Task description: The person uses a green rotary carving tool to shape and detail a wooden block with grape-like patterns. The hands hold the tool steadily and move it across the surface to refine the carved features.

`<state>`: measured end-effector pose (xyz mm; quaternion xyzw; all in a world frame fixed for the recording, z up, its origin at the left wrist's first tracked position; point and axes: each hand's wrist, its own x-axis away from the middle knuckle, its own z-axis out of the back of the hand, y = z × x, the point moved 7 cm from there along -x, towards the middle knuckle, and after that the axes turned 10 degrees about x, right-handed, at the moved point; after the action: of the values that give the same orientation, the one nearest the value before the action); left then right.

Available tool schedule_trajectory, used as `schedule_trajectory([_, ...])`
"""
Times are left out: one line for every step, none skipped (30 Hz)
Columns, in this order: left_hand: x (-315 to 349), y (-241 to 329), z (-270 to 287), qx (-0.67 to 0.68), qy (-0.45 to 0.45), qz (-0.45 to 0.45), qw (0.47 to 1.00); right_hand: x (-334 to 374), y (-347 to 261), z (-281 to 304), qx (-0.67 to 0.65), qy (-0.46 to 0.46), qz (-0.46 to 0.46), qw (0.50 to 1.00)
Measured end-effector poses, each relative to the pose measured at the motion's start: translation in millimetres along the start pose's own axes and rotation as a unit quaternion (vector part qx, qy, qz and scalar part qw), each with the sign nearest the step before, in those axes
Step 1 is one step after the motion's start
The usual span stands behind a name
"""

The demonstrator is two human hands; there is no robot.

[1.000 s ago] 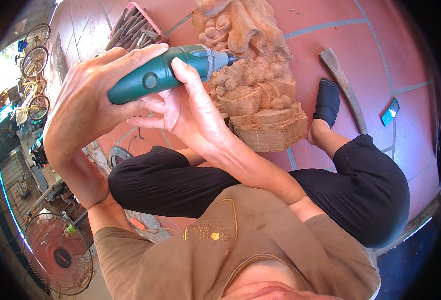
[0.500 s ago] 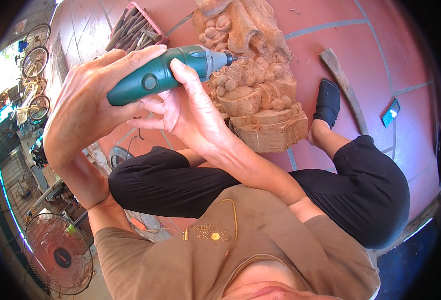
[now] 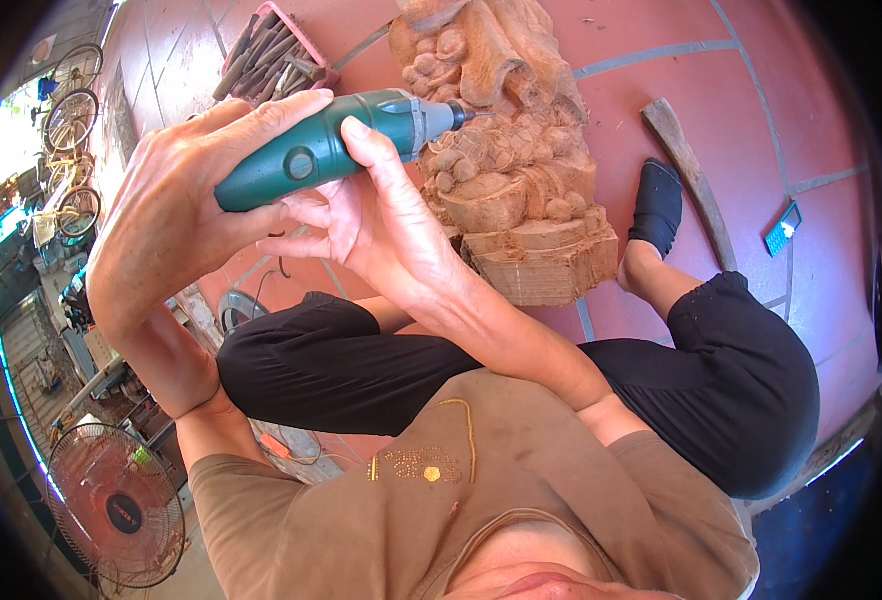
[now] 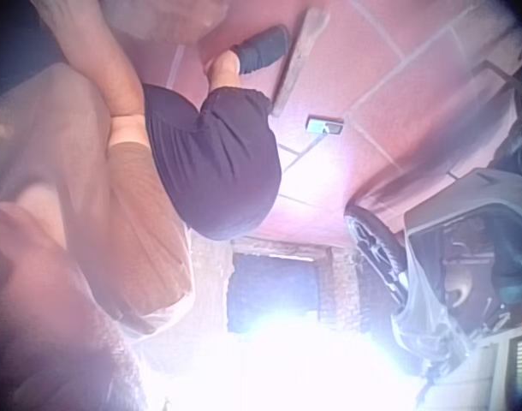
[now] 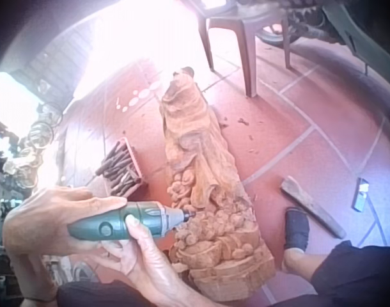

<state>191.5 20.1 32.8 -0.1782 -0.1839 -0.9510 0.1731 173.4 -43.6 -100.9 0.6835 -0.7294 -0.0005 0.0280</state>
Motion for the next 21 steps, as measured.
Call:
schedule_trajectory([0.8,-0.2,0.3,-0.001,-0.001,0.003,1.000,-0.2,0.6,-0.4,-0.002,0.000,-0.002,1.000])
schedule_trajectory([1.3,-0.4,0.5,-0.001,-0.002,0.005,1.000,-0.3,1.0,-0.6,-0.003,0.000,-0.003,1.000])
schedule_trajectory([1.7,-0.5,0.5,-0.002,-0.003,0.007,1.000,-0.4,1.2,-0.8,-0.004,0.000,-0.004,1.000])
schedule_trajectory([1.9,-0.7,0.4,-0.001,-0.003,0.008,1.000,-0.4,1.4,-0.9,-0.005,0.000,-0.004,1.000])
schedule_trajectory([2.1,-0.9,0.3,0.000,-0.003,0.009,1.000,-0.4,1.5,-1.1,-0.007,0.000,-0.004,1.000])
schedule_trajectory([2.2,-1.2,0.0,0.001,-0.003,0.011,1.000,-0.3,1.5,-1.1,-0.008,0.000,-0.004,1.000])
schedule_trajectory([2.2,-1.2,-0.1,0.001,-0.002,0.009,1.000,-0.3,1.6,-1.1,-0.007,-0.002,-0.004,1.000])
schedule_trajectory([2.3,-1.2,-0.3,0.002,0.000,0.007,1.000,-0.2,1.8,-0.7,-0.005,-0.005,-0.005,1.000])
schedule_trajectory([2.3,-1.1,-0.3,0.002,0.002,0.006,1.000,-0.1,1.9,-0.6,-0.004,-0.007,-0.005,1.000])
schedule_trajectory([2.1,-0.8,-0.3,0.006,0.005,0.007,1.000,-0.1,1.9,-0.5,-0.002,-0.009,-0.006,1.000])
schedule_trajectory([1.9,-0.2,-0.2,0.011,0.008,0.007,1.000,-0.1,2.0,-0.3,0.000,-0.010,-0.007,1.000])
schedule_trajectory([2.0,0.2,0.0,0.015,0.011,0.008,1.000,0.0,2.1,-0.3,0.003,-0.011,-0.008,1.000])
schedule_trajectory([2.6,0.4,0.2,0.013,0.011,0.010,1.000,0.1,2.7,-0.5,0.003,-0.013,-0.010,1.000])
schedule_trajectory([3.3,0.7,0.4,0.010,0.012,0.011,1.000,0.3,3.3,-0.8,0.003,-0.014,-0.013,1.000])
schedule_trajectory([4.0,0.9,0.5,0.008,0.012,0.013,1.000,0.5,4.0,-1.1,0.003,-0.016,-0.015,1.000])
schedule_trajectory([4.2,0.8,0.5,0.007,0.013,0.012,1.000,0.5,4.4,-1.0,0.001,-0.016,-0.017,1.000])
schedule_trajectory([4.5,0.6,0.5,0.005,0.014,0.012,1.000,0.5,4.9,-0.9,0.000,-0.015,-0.019,1.000])
schedule_trajectory([4.6,0.6,0.5,0.004,0.015,0.011,1.000,0.6,5.4,-0.8,-0.002,-0.015,-0.020,1.000])
schedule_trajectory([5.2,0.5,0.4,0.005,0.014,0.012,1.000,0.8,5.9,-1.0,0.001,-0.015,-0.020,1.000])
schedule_trajectory([5.6,0.5,0.5,0.007,0.013,0.014,1.000,1.0,6.3,-1.2,0.003,-0.015,-0.020,1.000])
schedule_trajectory([5.9,0.4,0.4,0.008,0.012,0.015,1.000,1.1,6.6,-1.3,0.006,-0.015,-0.019,1.000])
